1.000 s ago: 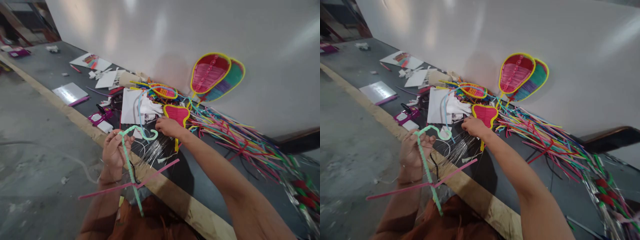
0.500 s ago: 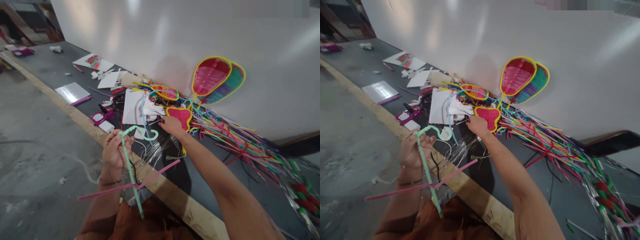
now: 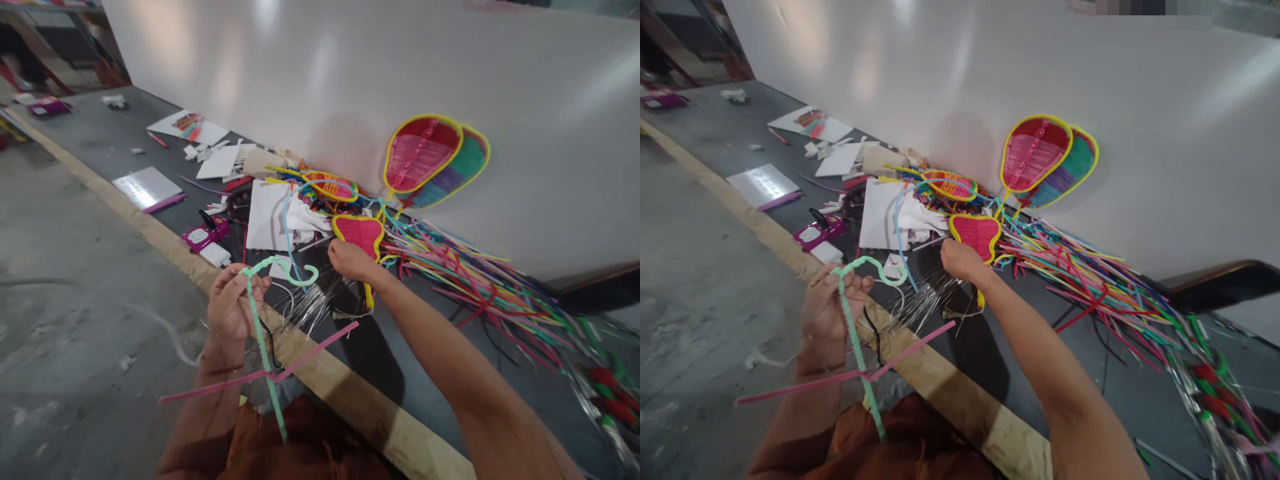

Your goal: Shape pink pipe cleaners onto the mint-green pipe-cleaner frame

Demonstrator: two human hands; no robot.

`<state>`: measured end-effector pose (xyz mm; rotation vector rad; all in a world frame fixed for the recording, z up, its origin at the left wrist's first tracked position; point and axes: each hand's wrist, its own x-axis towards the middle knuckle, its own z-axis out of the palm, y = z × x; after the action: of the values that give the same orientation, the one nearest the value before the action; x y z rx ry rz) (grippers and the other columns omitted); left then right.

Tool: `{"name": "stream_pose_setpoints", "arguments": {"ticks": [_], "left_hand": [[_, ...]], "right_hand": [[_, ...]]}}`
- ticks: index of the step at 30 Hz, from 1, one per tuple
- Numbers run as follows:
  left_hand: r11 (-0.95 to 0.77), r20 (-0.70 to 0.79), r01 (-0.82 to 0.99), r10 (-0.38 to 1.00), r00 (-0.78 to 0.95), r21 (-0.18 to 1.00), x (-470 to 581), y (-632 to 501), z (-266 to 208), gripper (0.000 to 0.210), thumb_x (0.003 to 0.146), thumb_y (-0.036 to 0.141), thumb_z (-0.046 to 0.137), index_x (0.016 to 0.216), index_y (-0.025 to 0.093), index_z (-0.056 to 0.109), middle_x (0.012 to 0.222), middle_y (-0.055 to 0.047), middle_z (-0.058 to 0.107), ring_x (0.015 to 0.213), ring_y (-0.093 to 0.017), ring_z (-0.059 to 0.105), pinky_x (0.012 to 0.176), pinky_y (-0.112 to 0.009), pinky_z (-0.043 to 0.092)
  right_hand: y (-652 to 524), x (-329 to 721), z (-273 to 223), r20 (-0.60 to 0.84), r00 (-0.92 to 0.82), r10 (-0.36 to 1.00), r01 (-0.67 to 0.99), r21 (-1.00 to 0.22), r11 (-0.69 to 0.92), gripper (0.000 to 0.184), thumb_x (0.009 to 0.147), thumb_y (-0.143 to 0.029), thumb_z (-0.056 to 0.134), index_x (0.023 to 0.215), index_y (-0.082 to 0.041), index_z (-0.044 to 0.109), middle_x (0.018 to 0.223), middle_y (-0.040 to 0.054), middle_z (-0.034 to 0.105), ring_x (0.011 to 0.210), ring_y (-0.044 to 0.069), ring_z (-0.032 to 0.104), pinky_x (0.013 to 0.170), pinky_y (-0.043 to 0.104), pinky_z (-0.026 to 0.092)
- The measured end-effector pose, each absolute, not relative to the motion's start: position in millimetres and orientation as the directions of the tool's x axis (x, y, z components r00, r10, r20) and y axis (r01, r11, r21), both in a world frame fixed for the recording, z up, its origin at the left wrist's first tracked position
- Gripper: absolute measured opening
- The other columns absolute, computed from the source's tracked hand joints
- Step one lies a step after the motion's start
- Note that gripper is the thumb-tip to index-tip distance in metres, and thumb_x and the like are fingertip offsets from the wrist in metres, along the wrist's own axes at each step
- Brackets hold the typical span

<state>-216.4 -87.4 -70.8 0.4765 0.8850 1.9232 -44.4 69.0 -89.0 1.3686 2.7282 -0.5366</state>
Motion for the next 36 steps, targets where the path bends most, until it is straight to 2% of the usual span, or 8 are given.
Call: {"name": "stream_pose_setpoints", "arguments": {"ticks": [12,14,17,20,23,27,32,36], "left_hand": [[-0.286,-0.027,-0.625,0.896,-0.442,0.727,-204,-80,-66,0.02,0.058,0.023,0.077,0.061,0.017,0.058,0.05,0.006,0.053,0.045,-0.005,0.048,0.06,-0.025,0.051],[-0.28,-0.026,-0.625,0.901,-0.433,0.728,-197,-76,-65,0.02,0.056,0.023,0.077,0.061,0.018,0.059,0.048,0.006,0.054,0.044,-0.005,0.048,0.058,-0.025,0.051],[-0.229,-0.043,-0.605,0.915,-0.402,0.763,-178,-66,-64,0.02,0.054,0.023,0.077,0.063,0.018,0.06,0.047,0.006,0.056,0.044,-0.007,0.052,0.055,-0.024,0.05],[-0.102,-0.089,-0.565,0.95,-0.301,0.819,-146,-54,-63,0.021,0.055,0.022,0.076,0.068,0.017,0.061,0.048,0.004,0.058,0.045,-0.009,0.057,0.046,-0.019,0.045],[0.026,-0.113,-0.536,0.985,-0.13,0.844,-109,-45,-60,0.02,0.054,0.021,0.075,0.067,0.015,0.06,0.049,0.004,0.058,0.043,-0.008,0.056,0.044,-0.017,0.043],[0.175,-0.153,-0.481,0.985,0.086,0.859,-64,-37,-57,0.02,0.057,0.023,0.075,0.068,0.014,0.061,0.051,0.004,0.059,0.044,-0.008,0.056,0.045,-0.017,0.041],[0.237,-0.131,-0.398,0.953,0.275,0.886,-12,-27,-54,0.021,0.057,0.024,0.077,0.067,0.014,0.061,0.053,0.003,0.06,0.046,-0.008,0.055,0.048,-0.019,0.042],[0.279,-0.137,-0.346,0.914,0.382,0.896,19,-20,-56,0.02,0.059,0.026,0.076,0.066,0.013,0.062,0.053,0.003,0.059,0.047,-0.008,0.055,0.048,-0.018,0.038]], "right_hand": [[35,49,-81,-0.128,-0.508,0.852,0.795,-0.449,0.407,0.016,0.087,-0.022,0.038,0.077,-0.018,0.05,0.069,0.0028,0.058,0.059,0.015,0.052,0.054,0.025,0.032],[24,64,-82,-0.129,-0.513,0.848,0.753,-0.543,0.373,0.015,0.086,-0.023,0.037,0.076,-0.019,0.047,0.065,-0.0006,0.054,0.057,0.013,0.052,0.054,0.024,0.036],[8,86,-80,-0.1,-0.494,0.864,0.501,-0.845,0.189,0.011,0.083,-0.027,0.043,0.077,-0.019,0.047,0.064,-0.0029,0.051,0.056,0.011,0.053,0.054,0.023,0.041],[-5,111,-69,-0.057,-0.374,0.926,0.345,-0.935,0.082,0.021,0.08,-0.031,0.05,0.095,-0.017,0.053,0.063,-0.0034,0.053,0.055,0.012,0.053,0.055,0.025,0.044],[-16,143,-47,0.047,-0.198,0.979,0.372,-0.92,0.12,0.023,0.081,-0.031,0.052,0.097,-0.016,0.059,0.067,-0.0006,0.057,0.059,0.012,0.055,0.06,0.028,0.046],[-41,176,-12,0.301,-0.015,0.953,0.424,-0.862,0.279,0.016,0.085,-0.028,0.051,0.094,-0.019,0.06,0.07,0.0012,0.059,0.064,0.014,0.056,0.063,0.029,0.046],[-68,181,10,0.526,-0.27,0.806,0.614,-0.551,0.565,0.015,0.089,-0.019,0.046,0.09,-0.022,0.061,0.086,0.0054,0.061,0.086,0.019,0.055,0.079,0.036,0.043],[-71,186,6,0.497,-0.304,0.812,0.741,-0.412,0.53,0.016,0.089,-0.019,0.048,0.091,-0.023,0.064,0.089,0.0047,0.065,0.091,0.021,0.051,0.082,0.038,0.037]]}}
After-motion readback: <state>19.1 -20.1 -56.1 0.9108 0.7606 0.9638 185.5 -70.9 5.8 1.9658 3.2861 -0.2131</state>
